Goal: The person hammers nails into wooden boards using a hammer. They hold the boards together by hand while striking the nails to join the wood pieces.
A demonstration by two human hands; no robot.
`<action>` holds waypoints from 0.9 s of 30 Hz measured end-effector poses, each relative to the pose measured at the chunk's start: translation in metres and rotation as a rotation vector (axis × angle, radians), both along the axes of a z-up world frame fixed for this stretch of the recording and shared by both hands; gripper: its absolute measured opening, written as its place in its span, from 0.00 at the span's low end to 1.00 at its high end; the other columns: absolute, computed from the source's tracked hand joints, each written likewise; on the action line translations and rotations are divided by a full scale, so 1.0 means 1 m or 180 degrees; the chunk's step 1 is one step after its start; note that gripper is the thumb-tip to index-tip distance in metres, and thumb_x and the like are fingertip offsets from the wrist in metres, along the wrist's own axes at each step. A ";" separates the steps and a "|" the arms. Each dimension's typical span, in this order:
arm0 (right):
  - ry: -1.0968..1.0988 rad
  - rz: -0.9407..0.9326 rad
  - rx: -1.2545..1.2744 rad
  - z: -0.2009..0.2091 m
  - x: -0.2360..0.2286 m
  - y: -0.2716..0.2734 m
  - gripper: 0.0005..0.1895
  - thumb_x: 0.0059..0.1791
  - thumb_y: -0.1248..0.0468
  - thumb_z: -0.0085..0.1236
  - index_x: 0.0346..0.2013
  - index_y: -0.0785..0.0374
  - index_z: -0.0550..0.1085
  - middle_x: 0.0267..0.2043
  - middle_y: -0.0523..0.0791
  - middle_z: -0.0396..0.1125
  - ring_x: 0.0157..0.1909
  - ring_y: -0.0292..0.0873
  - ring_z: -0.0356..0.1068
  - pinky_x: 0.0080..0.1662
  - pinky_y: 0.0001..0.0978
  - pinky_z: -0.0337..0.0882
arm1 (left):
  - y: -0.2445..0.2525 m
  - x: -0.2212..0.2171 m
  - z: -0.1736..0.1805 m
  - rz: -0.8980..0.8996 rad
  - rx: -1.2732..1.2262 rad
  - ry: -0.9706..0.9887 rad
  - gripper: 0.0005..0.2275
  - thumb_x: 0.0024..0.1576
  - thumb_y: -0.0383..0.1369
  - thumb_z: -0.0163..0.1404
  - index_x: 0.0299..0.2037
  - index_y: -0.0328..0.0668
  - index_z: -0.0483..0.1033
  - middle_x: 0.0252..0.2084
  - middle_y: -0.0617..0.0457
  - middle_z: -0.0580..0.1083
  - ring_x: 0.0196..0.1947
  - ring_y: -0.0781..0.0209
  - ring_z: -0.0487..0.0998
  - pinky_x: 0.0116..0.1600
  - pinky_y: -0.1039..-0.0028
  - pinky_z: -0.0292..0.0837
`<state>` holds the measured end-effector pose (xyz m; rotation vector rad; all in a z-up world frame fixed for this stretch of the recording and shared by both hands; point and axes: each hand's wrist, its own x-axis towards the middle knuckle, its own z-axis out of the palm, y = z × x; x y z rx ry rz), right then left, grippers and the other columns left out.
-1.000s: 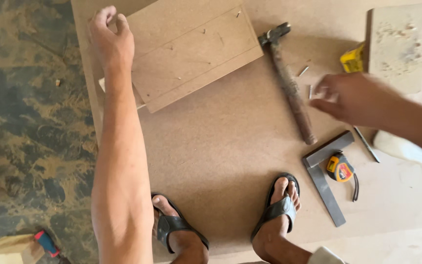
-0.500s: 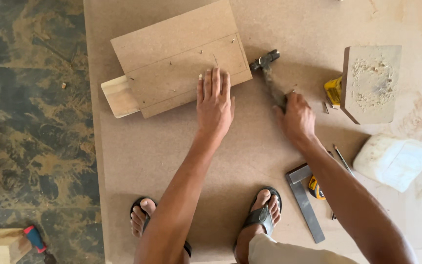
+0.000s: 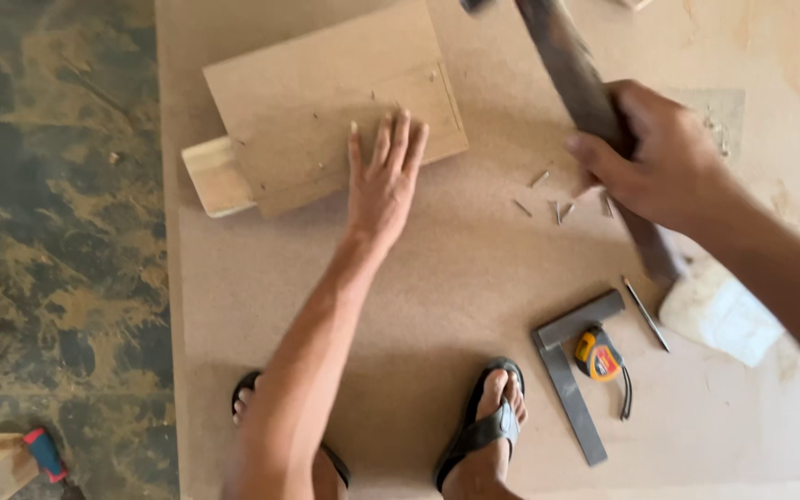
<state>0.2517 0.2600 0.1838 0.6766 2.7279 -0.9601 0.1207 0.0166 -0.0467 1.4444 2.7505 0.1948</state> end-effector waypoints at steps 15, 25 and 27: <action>0.0161 -0.0283 0.0199 -0.110 0.015 -0.091 0.13 0.54 0.63 0.55 0.46 0.69 0.64 0.23 0.58 0.67 0.26 0.64 0.70 0.32 0.56 0.68 | -0.010 0.028 0.036 0.0419 -0.0250 -0.0406 0.35 0.55 0.18 0.45 0.76 0.35 0.47 0.79 0.45 0.47 0.78 0.51 0.45 0.76 0.40 0.29; 0.1167 -0.0713 0.0157 -0.066 0.016 -0.104 0.16 0.54 0.63 0.52 0.49 0.73 0.63 0.23 0.55 0.69 0.22 0.56 0.74 0.26 0.48 0.72 | -0.022 0.027 0.015 0.0402 0.0242 -0.0405 0.30 0.60 0.23 0.43 0.75 0.34 0.50 0.78 0.45 0.51 0.77 0.50 0.50 0.77 0.38 0.34; 0.0796 -0.1052 -0.0015 -0.076 0.020 -0.106 0.15 0.53 0.63 0.54 0.45 0.72 0.62 0.22 0.55 0.70 0.22 0.55 0.75 0.25 0.47 0.72 | -0.019 0.022 0.013 0.0428 0.0196 -0.0447 0.31 0.59 0.23 0.44 0.74 0.34 0.51 0.78 0.45 0.51 0.77 0.50 0.51 0.76 0.39 0.36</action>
